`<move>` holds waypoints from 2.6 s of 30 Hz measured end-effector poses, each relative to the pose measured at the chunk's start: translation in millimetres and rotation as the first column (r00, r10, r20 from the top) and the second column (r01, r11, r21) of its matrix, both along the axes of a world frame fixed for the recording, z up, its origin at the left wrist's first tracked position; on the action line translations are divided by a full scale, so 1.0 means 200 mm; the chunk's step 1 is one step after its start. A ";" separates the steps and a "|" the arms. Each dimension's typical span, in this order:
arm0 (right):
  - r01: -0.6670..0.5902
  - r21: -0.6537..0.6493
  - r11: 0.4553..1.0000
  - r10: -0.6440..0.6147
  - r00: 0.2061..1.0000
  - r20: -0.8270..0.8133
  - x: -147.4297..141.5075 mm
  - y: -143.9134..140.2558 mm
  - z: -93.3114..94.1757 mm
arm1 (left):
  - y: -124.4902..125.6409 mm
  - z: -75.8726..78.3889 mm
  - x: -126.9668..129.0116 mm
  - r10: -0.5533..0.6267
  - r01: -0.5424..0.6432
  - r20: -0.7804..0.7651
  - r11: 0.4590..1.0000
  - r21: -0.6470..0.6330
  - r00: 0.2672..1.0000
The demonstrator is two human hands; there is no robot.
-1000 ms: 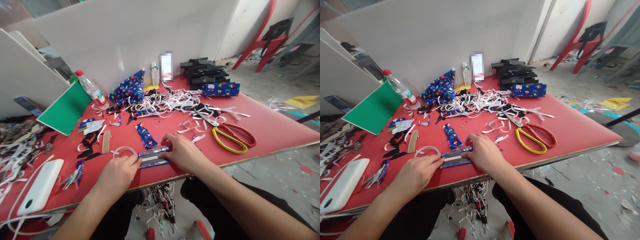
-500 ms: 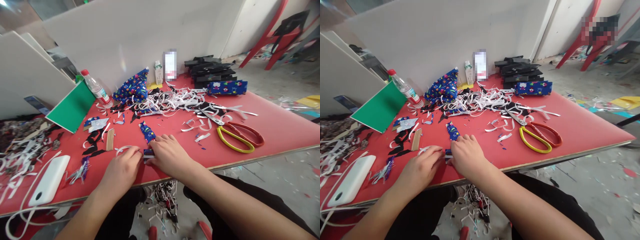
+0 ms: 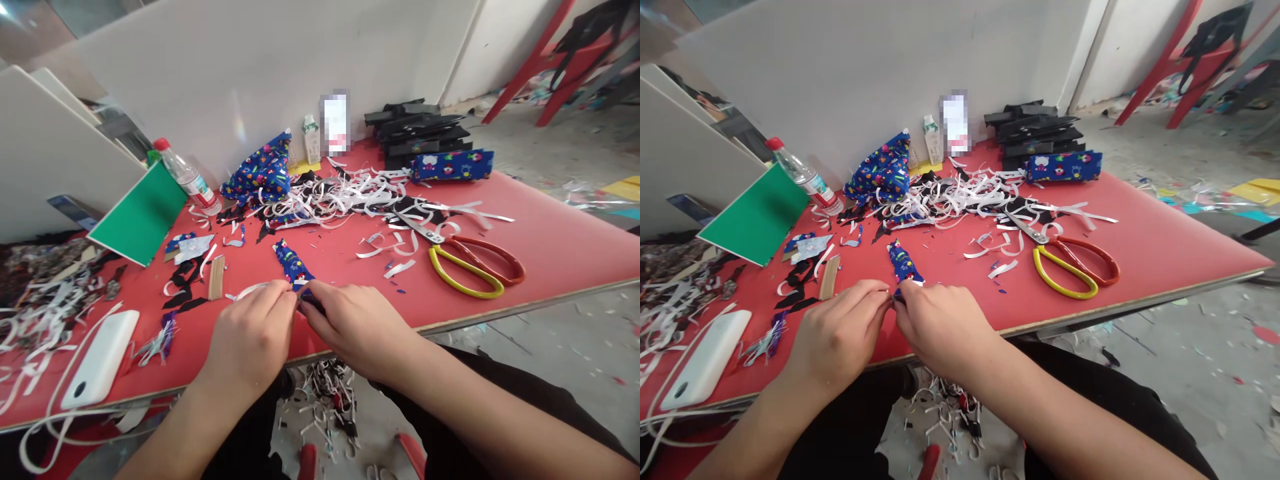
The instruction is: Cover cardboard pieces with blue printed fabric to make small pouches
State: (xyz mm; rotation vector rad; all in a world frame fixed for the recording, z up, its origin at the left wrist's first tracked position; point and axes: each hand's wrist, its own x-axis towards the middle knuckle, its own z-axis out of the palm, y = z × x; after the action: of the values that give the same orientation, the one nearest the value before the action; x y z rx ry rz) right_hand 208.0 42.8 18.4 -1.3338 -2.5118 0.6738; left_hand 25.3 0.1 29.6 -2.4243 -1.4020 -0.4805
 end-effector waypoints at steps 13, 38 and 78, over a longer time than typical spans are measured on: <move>0.101 -0.097 0.990 -0.108 0.991 -0.072 0.04 0.01 0.00 | 0.05 0.02 0.02 -0.174 0.237 -0.279 0.948 0.211 0.944; -0.471 -0.625 0.623 -0.517 0.351 -0.780 0.17 0.15 -0.04 | 0.15 -0.24 -0.16 0.346 -0.320 0.024 0.889 -0.326 0.938; 0.128 0.384 0.914 0.230 0.617 -0.752 0.20 0.02 -0.16 | -0.01 -0.14 0.22 0.462 0.412 0.887 0.809 -0.419 -0.005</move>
State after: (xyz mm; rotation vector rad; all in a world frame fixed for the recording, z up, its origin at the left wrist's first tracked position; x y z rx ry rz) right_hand 248.4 46.8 -13.4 -0.5899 -1.7967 0.5357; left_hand 70.1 -1.5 1.4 -2.2110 -2.3617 -2.6883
